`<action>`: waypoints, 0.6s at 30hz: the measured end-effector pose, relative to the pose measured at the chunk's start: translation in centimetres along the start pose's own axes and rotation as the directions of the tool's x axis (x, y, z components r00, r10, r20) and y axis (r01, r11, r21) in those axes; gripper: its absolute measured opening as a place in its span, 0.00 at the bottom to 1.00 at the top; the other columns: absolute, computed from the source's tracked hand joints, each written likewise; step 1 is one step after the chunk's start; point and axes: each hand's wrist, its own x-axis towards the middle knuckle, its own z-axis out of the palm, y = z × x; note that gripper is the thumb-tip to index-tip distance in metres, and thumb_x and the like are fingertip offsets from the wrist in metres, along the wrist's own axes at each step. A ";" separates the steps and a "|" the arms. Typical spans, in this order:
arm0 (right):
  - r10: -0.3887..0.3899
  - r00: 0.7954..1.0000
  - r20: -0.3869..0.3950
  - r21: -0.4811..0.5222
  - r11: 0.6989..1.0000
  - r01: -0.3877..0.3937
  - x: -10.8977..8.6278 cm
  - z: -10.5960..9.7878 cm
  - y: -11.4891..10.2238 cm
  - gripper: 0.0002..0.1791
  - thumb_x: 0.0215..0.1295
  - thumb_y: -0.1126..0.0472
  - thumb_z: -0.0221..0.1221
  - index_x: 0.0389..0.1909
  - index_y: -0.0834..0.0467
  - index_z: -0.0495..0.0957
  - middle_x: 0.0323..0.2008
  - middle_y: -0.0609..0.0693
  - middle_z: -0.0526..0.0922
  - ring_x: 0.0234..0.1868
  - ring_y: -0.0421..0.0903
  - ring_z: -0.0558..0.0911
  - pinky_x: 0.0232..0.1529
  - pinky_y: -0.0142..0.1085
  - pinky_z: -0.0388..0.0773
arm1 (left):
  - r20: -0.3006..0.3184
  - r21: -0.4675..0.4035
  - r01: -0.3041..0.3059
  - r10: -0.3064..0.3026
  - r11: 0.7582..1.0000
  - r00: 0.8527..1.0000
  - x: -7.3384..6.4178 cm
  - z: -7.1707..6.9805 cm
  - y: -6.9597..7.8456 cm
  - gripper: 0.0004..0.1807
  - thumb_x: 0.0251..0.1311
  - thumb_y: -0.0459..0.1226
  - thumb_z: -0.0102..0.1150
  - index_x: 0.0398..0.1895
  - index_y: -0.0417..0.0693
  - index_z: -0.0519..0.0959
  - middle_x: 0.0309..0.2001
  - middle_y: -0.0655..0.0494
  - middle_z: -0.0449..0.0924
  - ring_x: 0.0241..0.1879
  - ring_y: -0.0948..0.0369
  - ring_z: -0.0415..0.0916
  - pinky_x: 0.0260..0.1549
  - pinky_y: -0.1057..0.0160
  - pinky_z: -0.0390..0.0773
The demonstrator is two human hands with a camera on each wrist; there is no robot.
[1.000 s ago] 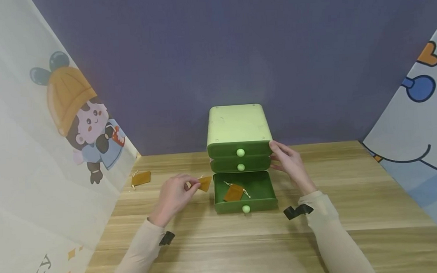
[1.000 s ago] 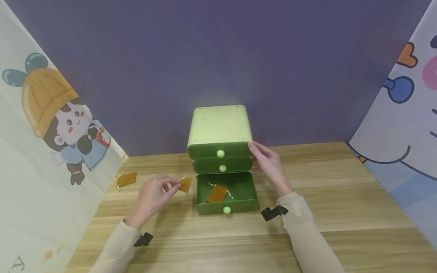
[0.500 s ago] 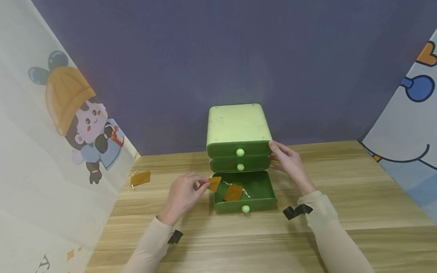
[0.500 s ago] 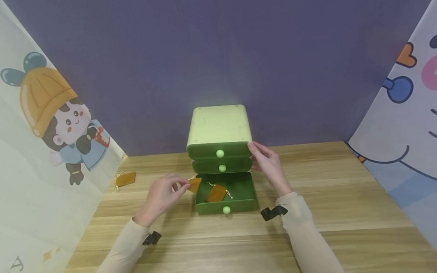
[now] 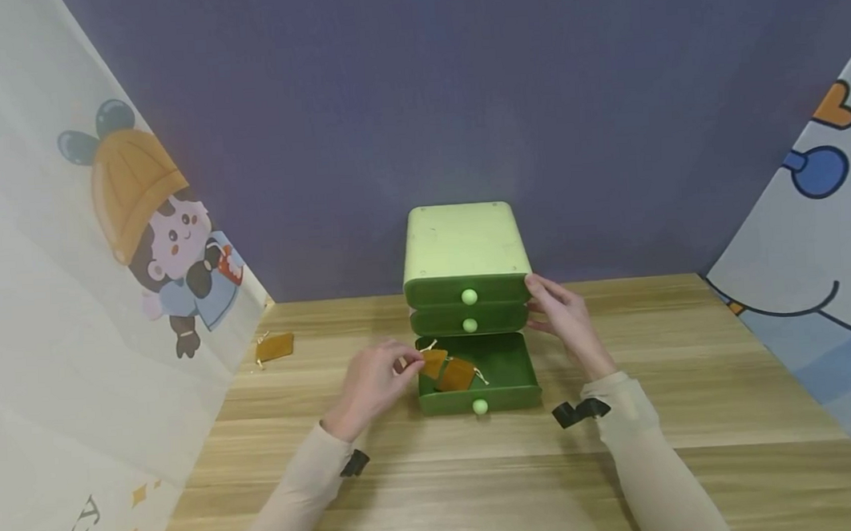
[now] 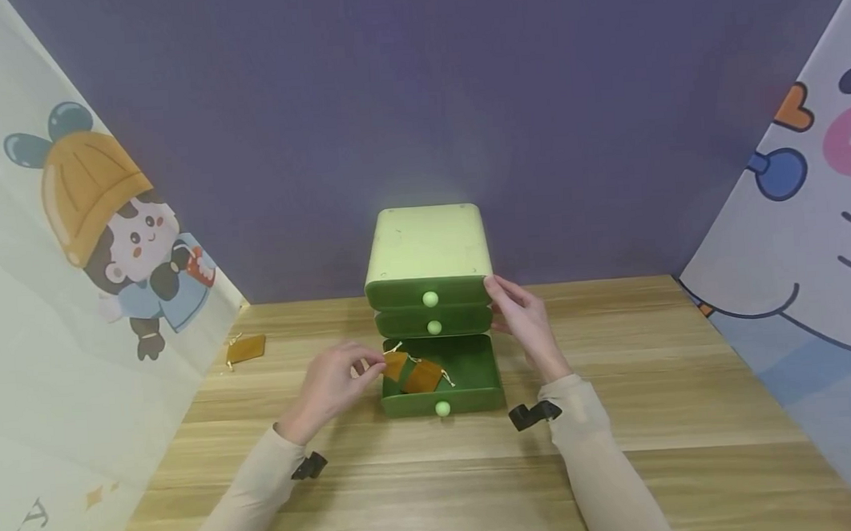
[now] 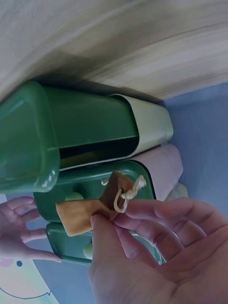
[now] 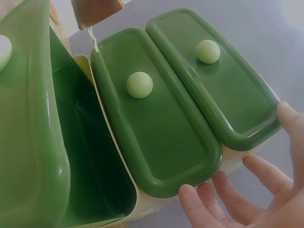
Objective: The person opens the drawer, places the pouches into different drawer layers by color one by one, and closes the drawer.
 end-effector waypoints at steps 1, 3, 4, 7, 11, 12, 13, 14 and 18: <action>0.000 1.000 -0.001 0.000 1.000 0.000 0.0 0.0 0.0 0.47 0.73 0.31 0.58 0.84 0.52 0.60 0.79 0.60 0.66 0.66 0.51 0.78 0.61 0.39 0.84 | 0.007 -0.005 -0.001 0.001 1.000 1.000 0.0 0.1 0.0 0.04 0.66 0.40 0.73 0.40 0.54 0.92 0.36 0.61 0.89 0.29 0.68 0.78 0.28 0.70 0.75; -0.002 1.000 -0.003 0.001 1.000 0.002 0.0 -0.1 0.0 0.47 0.73 0.31 0.58 0.84 0.52 0.60 0.79 0.60 0.67 0.63 0.48 0.80 0.62 0.40 0.84 | 0.013 -0.015 -0.006 0.007 1.000 1.000 0.0 0.4 0.1 0.03 0.66 0.40 0.73 0.40 0.53 0.92 0.38 0.60 0.90 0.29 0.67 0.80 0.29 0.70 0.77; -0.003 1.000 -0.004 0.001 1.000 0.003 0.0 0.0 0.0 0.47 0.73 0.31 0.58 0.84 0.51 0.60 0.79 0.59 0.67 0.62 0.46 0.80 0.62 0.40 0.84 | 0.014 -0.018 -0.010 0.010 1.000 1.000 0.0 0.5 0.1 0.03 0.66 0.39 0.73 0.40 0.53 0.92 0.38 0.60 0.90 0.30 0.67 0.80 0.29 0.70 0.77; -0.005 1.000 -0.009 0.000 1.000 0.005 0.0 0.0 0.0 0.46 0.73 0.31 0.58 0.83 0.51 0.61 0.79 0.59 0.68 0.57 0.40 0.81 0.61 0.40 0.84 | 0.016 -0.019 -0.024 0.024 1.000 1.000 0.1 0.7 0.2 0.04 0.66 0.39 0.73 0.41 0.53 0.92 0.38 0.60 0.90 0.30 0.67 0.81 0.29 0.70 0.77; -0.006 1.000 -0.009 0.007 1.000 0.006 0.1 0.0 0.0 0.46 0.74 0.31 0.58 0.83 0.52 0.62 0.79 0.59 0.68 0.55 0.38 0.81 0.60 0.39 0.85 | 0.025 -0.016 -0.064 0.064 0.998 0.998 0.3 0.8 0.5 0.04 0.67 0.40 0.72 0.41 0.54 0.92 0.36 0.61 0.89 0.29 0.68 0.80 0.29 0.70 0.76; -0.008 1.000 -0.008 0.009 1.000 0.008 0.1 0.0 0.0 0.46 0.74 0.31 0.58 0.83 0.52 0.62 0.79 0.59 0.68 0.55 0.38 0.81 0.59 0.38 0.85 | 0.027 -0.017 -0.073 0.073 0.997 0.997 0.4 0.9 0.6 0.04 0.67 0.40 0.72 0.41 0.53 0.92 0.36 0.62 0.89 0.29 0.68 0.80 0.29 0.71 0.76; -0.009 1.000 -0.008 0.013 1.000 0.009 0.1 -0.1 0.0 0.46 0.74 0.32 0.58 0.83 0.52 0.62 0.78 0.60 0.68 0.55 0.38 0.82 0.59 0.38 0.86 | 0.029 -0.020 -0.082 0.082 0.996 0.996 0.4 0.9 0.7 0.04 0.67 0.40 0.72 0.41 0.53 0.92 0.35 0.62 0.89 0.29 0.69 0.80 0.29 0.71 0.76; -0.011 1.000 -0.008 0.016 1.000 0.011 0.1 -0.1 0.0 0.46 0.74 0.32 0.58 0.83 0.53 0.62 0.78 0.60 0.68 0.55 0.38 0.82 0.58 0.37 0.86 | 0.031 -0.023 -0.086 0.087 0.996 0.996 0.5 1.0 0.8 0.04 0.67 0.40 0.72 0.41 0.53 0.92 0.35 0.62 0.89 0.29 0.69 0.80 0.29 0.71 0.76; -0.015 1.000 -0.011 0.023 1.000 0.015 0.2 -0.1 0.1 0.45 0.74 0.32 0.58 0.83 0.53 0.62 0.78 0.60 0.68 0.53 0.36 0.82 0.56 0.36 0.86 | 0.025 -0.032 -0.088 0.088 0.996 0.996 0.7 1.3 1.0 0.03 0.67 0.39 0.73 0.41 0.53 0.92 0.35 0.62 0.89 0.28 0.68 0.80 0.28 0.72 0.76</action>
